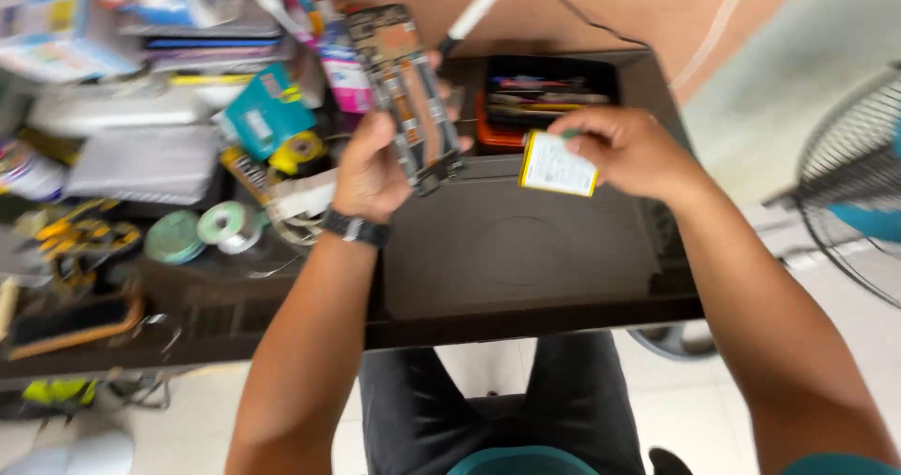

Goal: Disassembling a smartphone to remove the battery and cleaning the adhesive residue from the frame using a small tool.

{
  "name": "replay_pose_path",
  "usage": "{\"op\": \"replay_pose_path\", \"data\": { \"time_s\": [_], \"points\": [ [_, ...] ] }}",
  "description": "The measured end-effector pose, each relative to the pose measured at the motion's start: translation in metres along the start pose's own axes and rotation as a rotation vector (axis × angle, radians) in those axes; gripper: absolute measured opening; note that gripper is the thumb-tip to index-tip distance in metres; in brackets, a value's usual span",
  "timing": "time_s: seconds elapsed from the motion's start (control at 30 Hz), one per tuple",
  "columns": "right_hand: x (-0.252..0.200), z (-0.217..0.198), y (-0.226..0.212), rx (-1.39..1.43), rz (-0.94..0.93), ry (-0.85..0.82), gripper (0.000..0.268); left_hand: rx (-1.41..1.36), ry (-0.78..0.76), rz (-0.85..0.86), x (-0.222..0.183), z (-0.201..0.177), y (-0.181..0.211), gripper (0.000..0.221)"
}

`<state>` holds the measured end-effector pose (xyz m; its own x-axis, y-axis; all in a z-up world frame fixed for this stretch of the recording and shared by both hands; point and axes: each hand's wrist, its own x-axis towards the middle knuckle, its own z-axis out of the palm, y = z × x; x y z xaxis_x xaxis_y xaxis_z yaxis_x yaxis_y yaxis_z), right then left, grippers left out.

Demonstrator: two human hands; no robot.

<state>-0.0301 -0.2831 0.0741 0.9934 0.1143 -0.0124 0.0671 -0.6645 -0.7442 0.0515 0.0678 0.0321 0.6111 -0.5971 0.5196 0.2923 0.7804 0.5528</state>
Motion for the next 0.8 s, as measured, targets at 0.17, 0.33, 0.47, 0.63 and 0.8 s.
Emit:
{"op": "replay_pose_path", "data": {
  "time_s": [0.17,0.33,0.47,0.63,0.8],
  "points": [
    [-0.048,-0.057,0.055,0.239,0.090,0.480,0.033,-0.064,0.021,-0.117,0.000,0.013,-0.006,0.108],
    [-0.070,-0.051,0.079,0.276,0.295,0.559,0.033,0.045,0.051,-0.188,0.001,0.016,-0.019,0.114],
    [-0.063,-0.040,0.105,0.156,0.057,0.464,0.038,0.127,0.057,-0.128,0.000,0.004,-0.030,0.107],
    [-0.057,-0.043,0.050,0.020,0.032,0.341,0.033,0.163,0.082,-0.115,-0.001,0.005,-0.029,0.108],
    [-0.034,-0.041,0.064,-0.012,0.077,0.142,0.032,0.153,0.091,-0.116,0.001,0.006,-0.028,0.107]
  ]
}}
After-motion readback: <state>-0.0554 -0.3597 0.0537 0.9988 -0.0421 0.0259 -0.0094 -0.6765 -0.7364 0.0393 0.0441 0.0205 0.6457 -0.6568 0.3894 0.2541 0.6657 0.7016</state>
